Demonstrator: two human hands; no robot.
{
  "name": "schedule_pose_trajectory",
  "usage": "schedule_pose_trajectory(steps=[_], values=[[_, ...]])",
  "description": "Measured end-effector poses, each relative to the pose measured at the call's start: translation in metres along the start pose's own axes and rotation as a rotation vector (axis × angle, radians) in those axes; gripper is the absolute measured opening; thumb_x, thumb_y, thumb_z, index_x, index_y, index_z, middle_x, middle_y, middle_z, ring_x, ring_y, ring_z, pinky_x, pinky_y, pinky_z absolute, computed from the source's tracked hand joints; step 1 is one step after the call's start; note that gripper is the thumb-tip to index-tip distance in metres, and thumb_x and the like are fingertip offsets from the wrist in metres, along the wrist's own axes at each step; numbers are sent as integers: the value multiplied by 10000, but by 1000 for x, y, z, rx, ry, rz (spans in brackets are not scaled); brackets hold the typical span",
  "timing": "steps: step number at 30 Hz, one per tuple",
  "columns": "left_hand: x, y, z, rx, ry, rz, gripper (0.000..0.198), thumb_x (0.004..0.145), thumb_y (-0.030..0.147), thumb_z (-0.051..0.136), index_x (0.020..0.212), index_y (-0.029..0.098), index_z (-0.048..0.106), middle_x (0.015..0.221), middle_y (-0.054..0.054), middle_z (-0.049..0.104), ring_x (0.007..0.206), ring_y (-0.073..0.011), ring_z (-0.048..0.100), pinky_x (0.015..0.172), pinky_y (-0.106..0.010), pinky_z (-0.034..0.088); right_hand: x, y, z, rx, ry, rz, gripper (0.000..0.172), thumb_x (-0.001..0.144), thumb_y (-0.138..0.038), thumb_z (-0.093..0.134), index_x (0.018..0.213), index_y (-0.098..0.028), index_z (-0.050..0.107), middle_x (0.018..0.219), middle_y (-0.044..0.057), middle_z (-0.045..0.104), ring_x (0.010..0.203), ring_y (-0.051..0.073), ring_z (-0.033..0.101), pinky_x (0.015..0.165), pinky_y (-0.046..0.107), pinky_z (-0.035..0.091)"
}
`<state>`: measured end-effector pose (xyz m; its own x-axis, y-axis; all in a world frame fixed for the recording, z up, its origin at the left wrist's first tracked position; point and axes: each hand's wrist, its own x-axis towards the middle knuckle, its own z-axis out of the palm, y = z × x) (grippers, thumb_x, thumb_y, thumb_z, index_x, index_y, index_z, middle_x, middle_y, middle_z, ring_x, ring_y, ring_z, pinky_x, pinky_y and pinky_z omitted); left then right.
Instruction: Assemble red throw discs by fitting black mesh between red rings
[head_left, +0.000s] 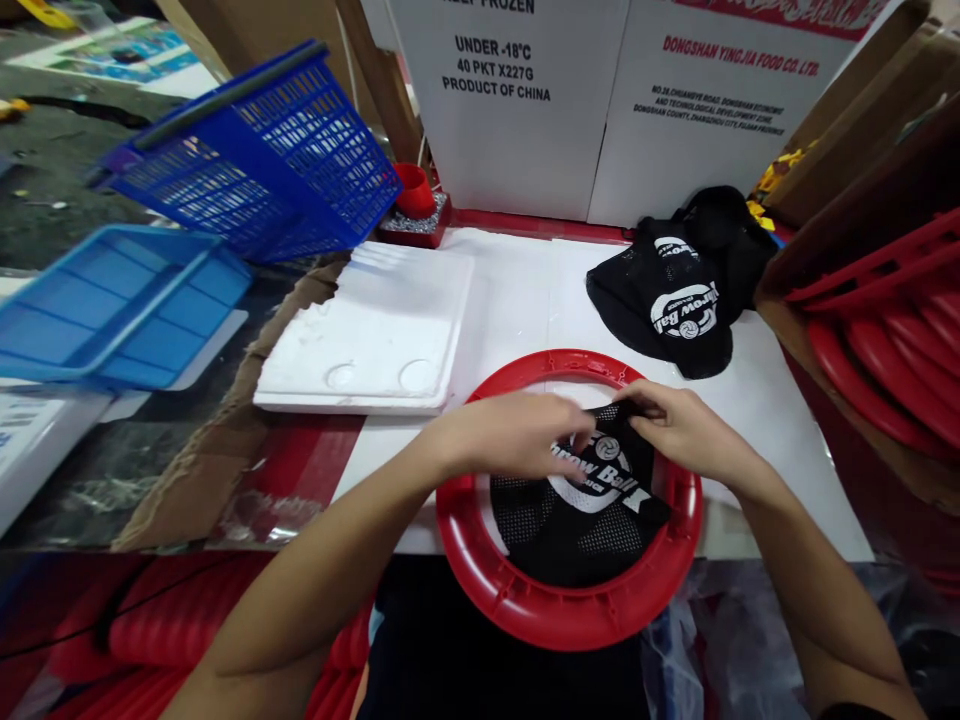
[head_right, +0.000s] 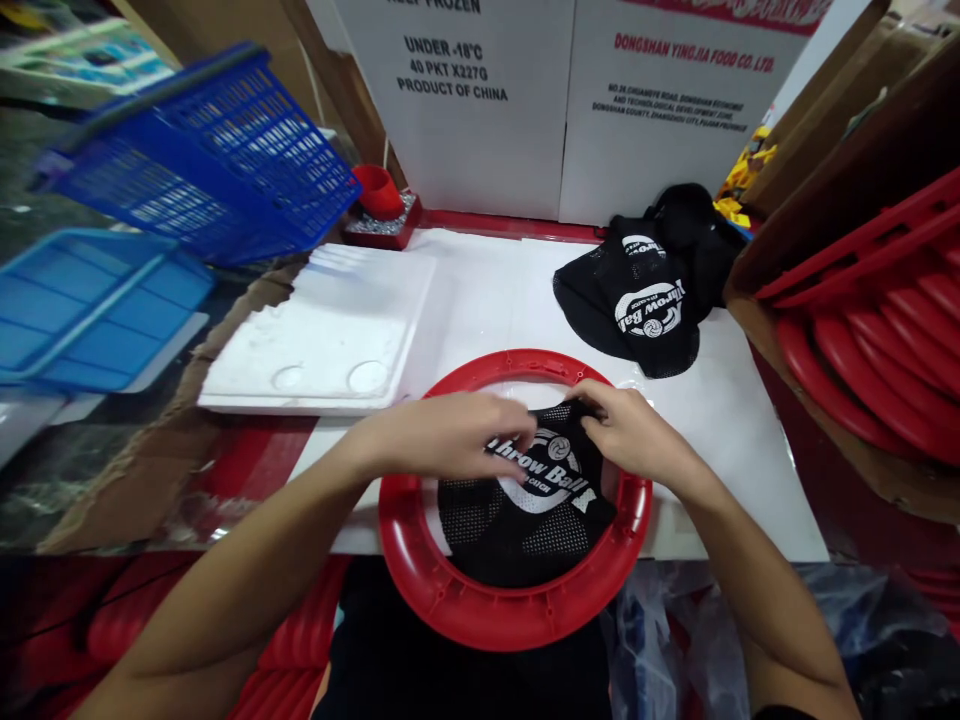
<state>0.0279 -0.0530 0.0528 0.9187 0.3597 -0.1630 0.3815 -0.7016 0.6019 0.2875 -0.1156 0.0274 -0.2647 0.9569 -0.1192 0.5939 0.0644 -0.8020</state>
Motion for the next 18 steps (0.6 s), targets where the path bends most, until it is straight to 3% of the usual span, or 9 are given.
schedule_pose_trajectory(steps=[2, 3, 4, 8, 13, 18], values=[[10, -10, -3, -38, 287, 38, 312, 916, 383, 803, 1157, 202, 723, 1166, -93, 722, 1077, -263, 648, 962, -393, 495, 3, 2, 4, 46, -28, -4, 443, 858, -64, 548, 1229, -252, 700, 1241, 34, 771, 1150, 229, 726, 987, 372, 554], [14, -16, -3, -50, 377, 65, 324, 918, 368, 801, 1186, 206, 719, 1211, -99, 716, 1124, -269, 638, 1002, -412, 485, 4, 3, 5, 60, -23, -7, 439, 862, -69, 551, 1234, -250, 698, 1266, 38, 764, 1172, 231, 719, 1004, 376, 551], [18, -22, -3, -79, 401, 96, 303, 928, 350, 789, 1189, 210, 722, 1218, -97, 721, 1135, -263, 640, 1013, -415, 485, 5, 2, 6, 70, -9, -4, 396, 888, -98, 562, 1227, -248, 703, 1261, 40, 764, 1161, 230, 719, 999, 375, 551], [25, -34, 1, -272, 260, 115, 106, 1003, 268, 668, 1021, 188, 735, 1002, -38, 767, 908, -173, 688, 847, -319, 508, 6, -4, 5, 34, 61, 2, 180, 1018, -347, 603, 1058, -244, 744, 1034, 13, 782, 922, 197, 714, 826, 339, 537], [33, -29, 9, -266, 405, -2, 76, 1011, 213, 601, 1000, 179, 669, 947, -16, 729, 843, -154, 651, 794, -311, 485, 11, 0, 8, -262, 216, -146, 191, 1048, -299, 590, 949, -239, 742, 927, 19, 759, 860, 200, 663, 781, 360, 469], [45, -36, 17, -209, 519, 27, 148, 986, 117, 572, 1096, 200, 628, 1001, -22, 720, 909, -165, 664, 866, -332, 507, 25, 11, 14, -424, 295, -184, 180, 1038, -252, 598, 944, -222, 749, 921, 59, 731, 909, 236, 632, 857, 406, 462]])
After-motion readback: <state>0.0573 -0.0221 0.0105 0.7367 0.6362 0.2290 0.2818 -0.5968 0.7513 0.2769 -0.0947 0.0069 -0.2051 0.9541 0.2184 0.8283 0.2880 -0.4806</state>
